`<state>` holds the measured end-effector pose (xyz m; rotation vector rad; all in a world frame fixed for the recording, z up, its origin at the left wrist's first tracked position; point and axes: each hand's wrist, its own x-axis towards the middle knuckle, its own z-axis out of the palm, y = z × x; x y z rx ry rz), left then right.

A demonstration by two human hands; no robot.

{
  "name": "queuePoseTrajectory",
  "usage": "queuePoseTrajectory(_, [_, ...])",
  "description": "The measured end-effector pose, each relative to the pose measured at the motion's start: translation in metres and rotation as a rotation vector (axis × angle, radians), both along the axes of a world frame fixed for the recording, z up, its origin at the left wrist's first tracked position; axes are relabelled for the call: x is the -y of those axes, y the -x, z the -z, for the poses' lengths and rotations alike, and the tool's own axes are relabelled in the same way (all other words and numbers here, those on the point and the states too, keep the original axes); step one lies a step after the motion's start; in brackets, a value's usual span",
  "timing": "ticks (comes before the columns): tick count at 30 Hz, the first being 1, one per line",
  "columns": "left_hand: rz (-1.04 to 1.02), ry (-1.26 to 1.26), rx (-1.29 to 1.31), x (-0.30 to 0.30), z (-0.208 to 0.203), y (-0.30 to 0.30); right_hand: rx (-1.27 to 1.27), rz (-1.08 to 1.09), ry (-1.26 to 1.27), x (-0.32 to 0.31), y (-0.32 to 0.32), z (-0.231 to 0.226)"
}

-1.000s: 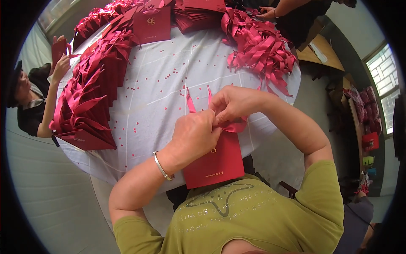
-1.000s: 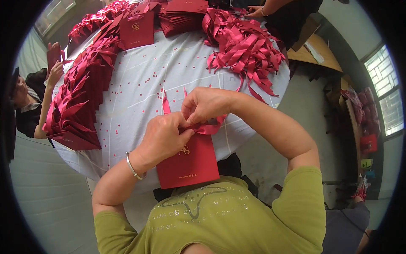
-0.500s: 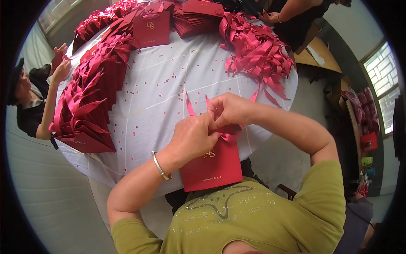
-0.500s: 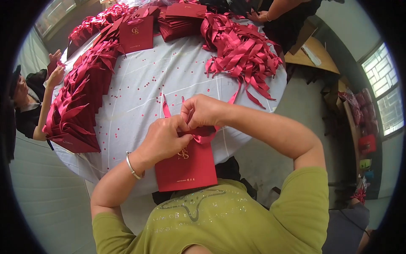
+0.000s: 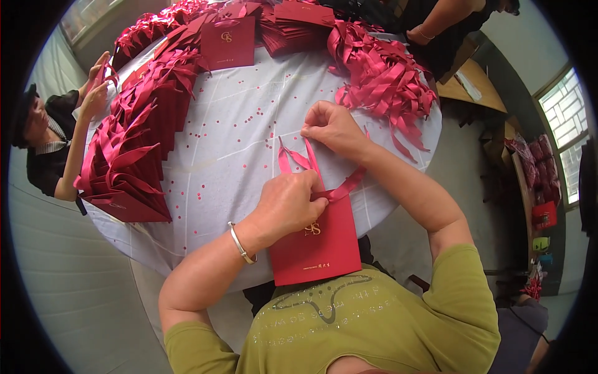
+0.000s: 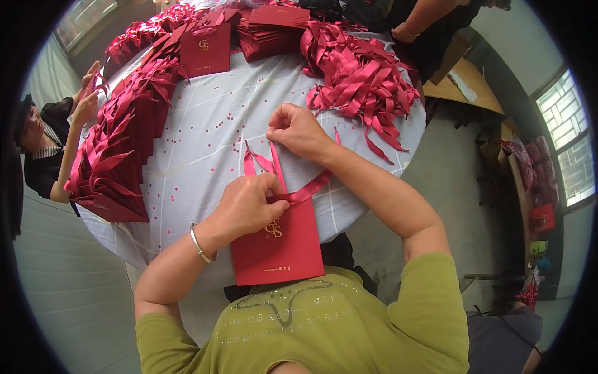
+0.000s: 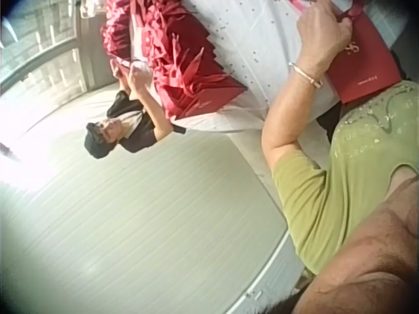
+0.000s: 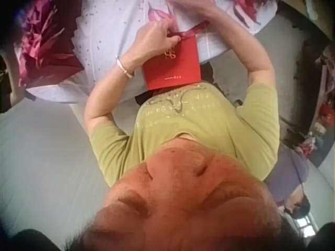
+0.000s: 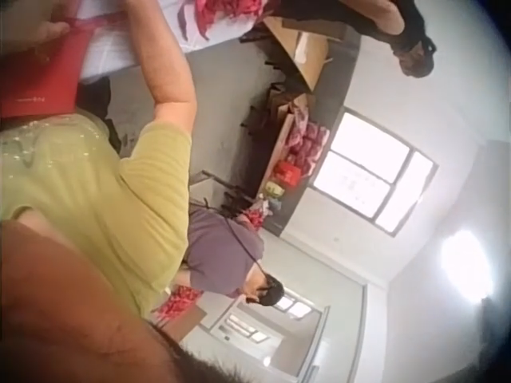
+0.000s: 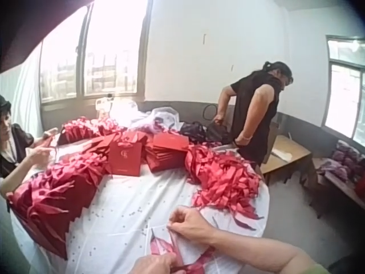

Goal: The person attaches ribbon handles to small gift bags by inserting ribbon strips into the slots of each bag by hand.

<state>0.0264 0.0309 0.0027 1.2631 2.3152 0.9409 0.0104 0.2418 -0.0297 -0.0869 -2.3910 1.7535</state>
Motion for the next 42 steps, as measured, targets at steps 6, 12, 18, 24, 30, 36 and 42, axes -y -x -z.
queuePoseTrajectory(6, [0.022,-0.071,0.018,0.002,0.007,-0.003,0.036,-0.063,-0.053,0.009,-0.004,-0.009])
queuePoseTrajectory(12, [0.055,-0.104,-0.028,0.003,0.009,-0.003,0.146,-0.098,-0.026,0.017,-0.007,-0.02])
queuePoseTrajectory(18, [0.068,-0.129,-0.041,0.003,0.011,-0.001,0.123,-0.147,-0.454,0.024,-0.006,-0.036])
queuePoseTrajectory(24, [0.076,-0.101,-0.08,0.004,0.011,0.0,0.203,-0.021,-0.247,0.001,0.001,-0.024])
queuePoseTrajectory(30, [0.062,-0.114,-0.081,0.005,0.013,0.0,0.281,0.049,-0.043,0.001,-0.01,-0.028])
queuePoseTrajectory(36, [0.077,-0.135,-0.078,0.004,0.012,-0.001,0.074,-0.013,-0.051,0.005,-0.007,-0.013])
queuePoseTrajectory(42, [0.062,-0.098,-0.072,0.003,0.012,-0.003,-0.102,-0.01,-0.175,0.01,-0.006,-0.001])
